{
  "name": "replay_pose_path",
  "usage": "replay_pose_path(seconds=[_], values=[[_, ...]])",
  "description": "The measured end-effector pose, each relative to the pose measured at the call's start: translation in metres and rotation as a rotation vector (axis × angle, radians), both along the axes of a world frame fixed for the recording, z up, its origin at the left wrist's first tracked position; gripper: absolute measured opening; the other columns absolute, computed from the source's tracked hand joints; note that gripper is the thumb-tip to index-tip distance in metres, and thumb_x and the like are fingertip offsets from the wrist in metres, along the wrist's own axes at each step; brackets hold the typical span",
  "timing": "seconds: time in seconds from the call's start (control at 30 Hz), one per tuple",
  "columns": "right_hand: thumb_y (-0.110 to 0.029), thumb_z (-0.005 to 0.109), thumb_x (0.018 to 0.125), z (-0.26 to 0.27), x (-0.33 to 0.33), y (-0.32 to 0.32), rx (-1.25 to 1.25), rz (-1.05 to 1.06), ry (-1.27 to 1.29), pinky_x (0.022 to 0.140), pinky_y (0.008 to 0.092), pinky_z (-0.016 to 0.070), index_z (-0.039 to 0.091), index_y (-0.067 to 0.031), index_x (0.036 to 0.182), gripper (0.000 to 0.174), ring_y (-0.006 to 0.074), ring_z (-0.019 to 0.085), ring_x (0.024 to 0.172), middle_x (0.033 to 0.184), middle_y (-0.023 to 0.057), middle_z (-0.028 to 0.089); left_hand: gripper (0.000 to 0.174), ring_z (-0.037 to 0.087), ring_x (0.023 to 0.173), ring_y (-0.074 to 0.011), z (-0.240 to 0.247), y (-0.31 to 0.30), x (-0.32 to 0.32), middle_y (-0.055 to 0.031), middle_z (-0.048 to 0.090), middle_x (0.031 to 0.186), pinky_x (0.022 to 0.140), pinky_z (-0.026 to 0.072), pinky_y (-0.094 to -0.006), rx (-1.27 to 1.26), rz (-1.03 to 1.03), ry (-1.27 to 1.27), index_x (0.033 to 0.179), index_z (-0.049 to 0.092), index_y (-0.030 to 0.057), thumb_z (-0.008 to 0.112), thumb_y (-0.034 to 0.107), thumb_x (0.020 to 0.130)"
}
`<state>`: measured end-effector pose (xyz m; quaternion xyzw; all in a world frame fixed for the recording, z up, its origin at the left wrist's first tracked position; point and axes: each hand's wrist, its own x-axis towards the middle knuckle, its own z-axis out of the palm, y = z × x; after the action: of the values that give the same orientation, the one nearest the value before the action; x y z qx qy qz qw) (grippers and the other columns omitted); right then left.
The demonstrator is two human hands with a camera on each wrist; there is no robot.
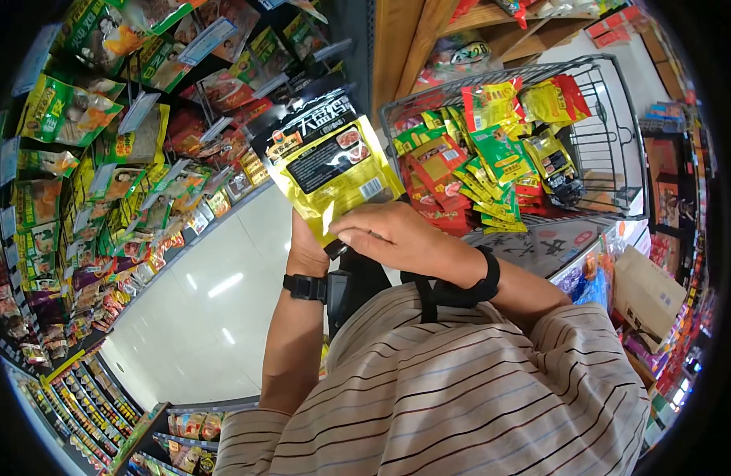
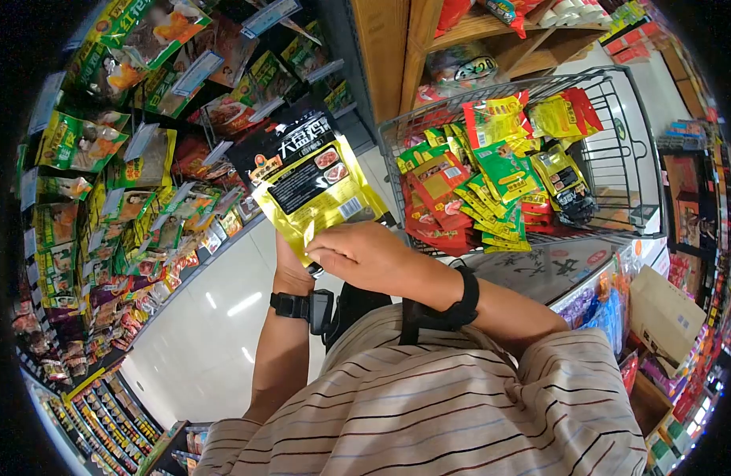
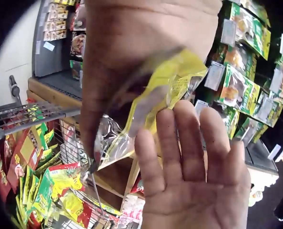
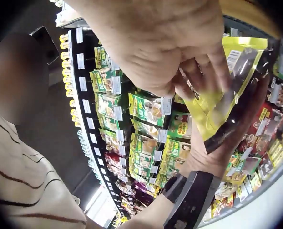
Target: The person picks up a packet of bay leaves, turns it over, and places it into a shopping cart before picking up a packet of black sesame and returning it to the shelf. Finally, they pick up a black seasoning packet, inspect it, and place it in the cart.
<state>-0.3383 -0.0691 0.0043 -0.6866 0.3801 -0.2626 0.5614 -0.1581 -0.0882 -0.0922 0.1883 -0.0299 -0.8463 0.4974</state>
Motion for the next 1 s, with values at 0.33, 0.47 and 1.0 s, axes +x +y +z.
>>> replay_pose_path(seconds=[0.33,0.47,1.0], values=[[-0.024,0.061,0.097,-0.03,-0.036,-0.044,-0.045,-0.591,0.028,0.067,0.0291,0.0477,0.065,-0.0006,0.101,0.024,0.0122,0.059,0.074,0.08,0.0067,0.064,0.048,0.063,0.111,-0.032,0.002,0.005,0.006,-0.0172,0.062,0.127,0.096,0.0528,-0.0458,0.168,0.046,0.007,0.132,0.054,0.0,0.044,0.037,0.103],[-0.031,0.062,0.097,-0.046,-0.035,-0.059,0.16,-0.48,-0.003,0.072,0.0266,0.0475,0.066,0.0021,0.104,0.034,0.009,0.057,0.08,0.084,0.005,0.065,0.046,0.063,0.111,-0.0313,-0.003,0.005,0.009,-0.0165,0.062,0.127,0.096,0.0529,-0.0452,0.195,0.046,0.047,0.132,0.054,0.0007,0.045,0.035,0.103],[-0.023,0.056,0.101,-0.085,-0.009,-0.05,0.586,-0.527,-0.273,0.079,0.0225,0.0465,0.064,-0.0003,0.111,0.026,0.0039,0.056,0.087,0.096,-0.0014,0.066,0.048,0.063,0.113,-0.028,-0.022,-0.023,0.036,-0.0152,0.061,0.13,0.095,0.0533,-0.0394,0.187,-0.023,-0.343,0.135,0.051,0.0032,0.04,0.039,0.105]])
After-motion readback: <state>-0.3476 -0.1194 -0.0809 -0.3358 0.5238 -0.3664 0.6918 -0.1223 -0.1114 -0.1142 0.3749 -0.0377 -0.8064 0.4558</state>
